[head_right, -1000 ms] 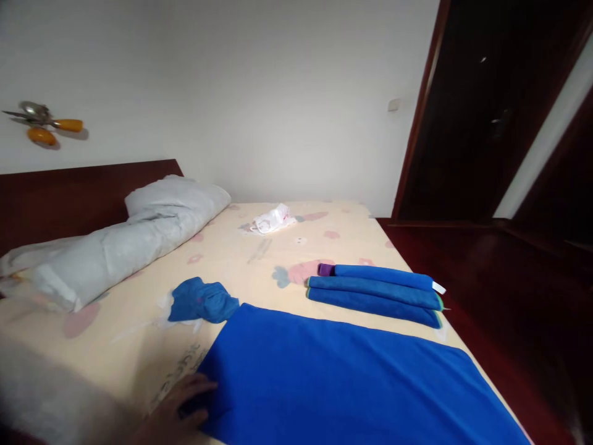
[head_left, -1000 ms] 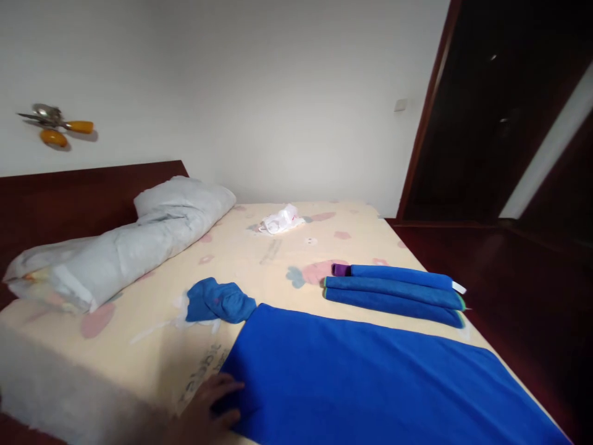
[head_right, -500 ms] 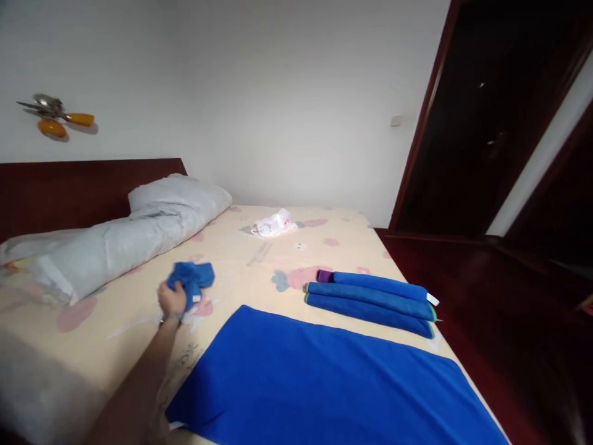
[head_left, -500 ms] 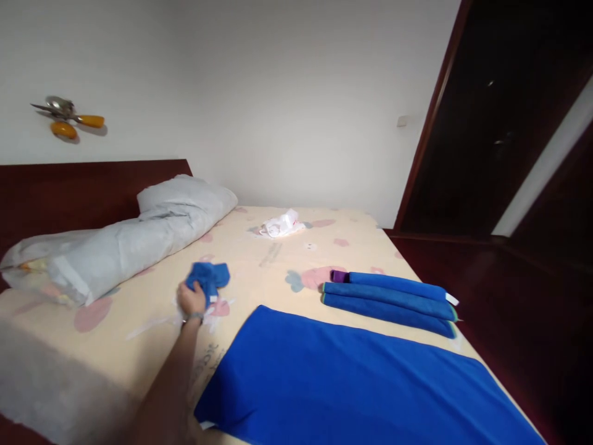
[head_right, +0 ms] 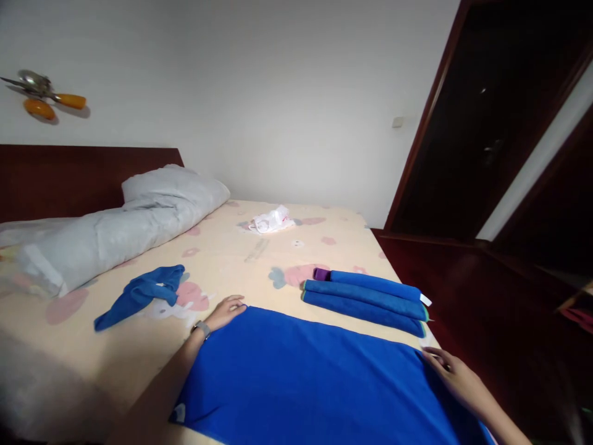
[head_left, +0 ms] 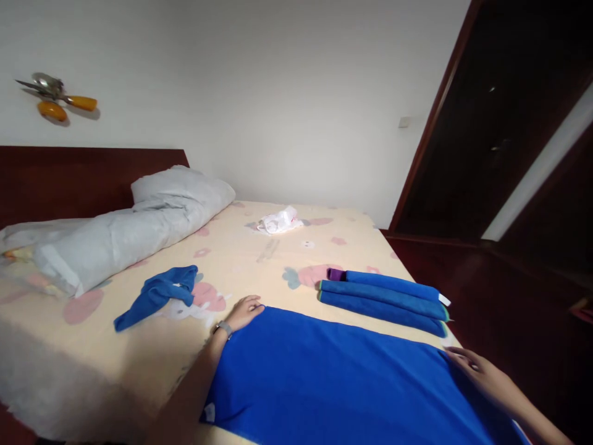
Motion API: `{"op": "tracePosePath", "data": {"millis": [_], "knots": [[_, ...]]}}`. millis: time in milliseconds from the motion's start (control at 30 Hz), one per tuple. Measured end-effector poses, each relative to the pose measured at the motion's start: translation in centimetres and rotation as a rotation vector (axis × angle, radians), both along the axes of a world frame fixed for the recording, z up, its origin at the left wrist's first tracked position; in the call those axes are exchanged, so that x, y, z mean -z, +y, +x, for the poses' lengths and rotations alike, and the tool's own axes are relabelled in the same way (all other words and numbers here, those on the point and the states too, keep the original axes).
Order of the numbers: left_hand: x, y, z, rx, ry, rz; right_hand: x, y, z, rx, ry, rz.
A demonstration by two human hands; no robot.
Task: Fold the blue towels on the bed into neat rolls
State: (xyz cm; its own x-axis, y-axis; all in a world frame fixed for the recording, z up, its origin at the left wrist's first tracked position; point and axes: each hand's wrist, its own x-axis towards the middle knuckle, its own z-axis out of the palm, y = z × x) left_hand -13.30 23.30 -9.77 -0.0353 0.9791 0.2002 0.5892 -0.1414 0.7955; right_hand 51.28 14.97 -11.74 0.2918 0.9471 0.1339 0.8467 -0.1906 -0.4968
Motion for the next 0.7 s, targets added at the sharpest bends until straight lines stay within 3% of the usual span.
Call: {"op": "tracePosePath", "data": {"millis": [67,133,300,400,600,700], "knots": [[-0.7,0.7,0.6,0.149,0.024,-0.055,1.3,1.1,1.0,-0.039,0.054,-0.05],[-1.7,1.4,0.2,0.209,0.048,-0.081,2.3,1.5,2.0,-0.006,0.008,-0.058],[-3.6,3.0,-2.0,0.134,0.119,-0.032,2.8,1.0,3.4,-0.033,0.002,-0.011],[-3.2,3.4,-2.3,0.06,0.184,-0.038,2.6,0.4,2.9,-0.005,0.017,0.029],[-0.9,3.1,-1.5,-0.08,0.335,-0.089,2.0,0.6,0.9,0.019,0.137,0.221],[-0.7,2.5,-1.1,-0.15,0.393,-0.062,1.3,0.5,0.6,0.06,0.147,0.223]]}}
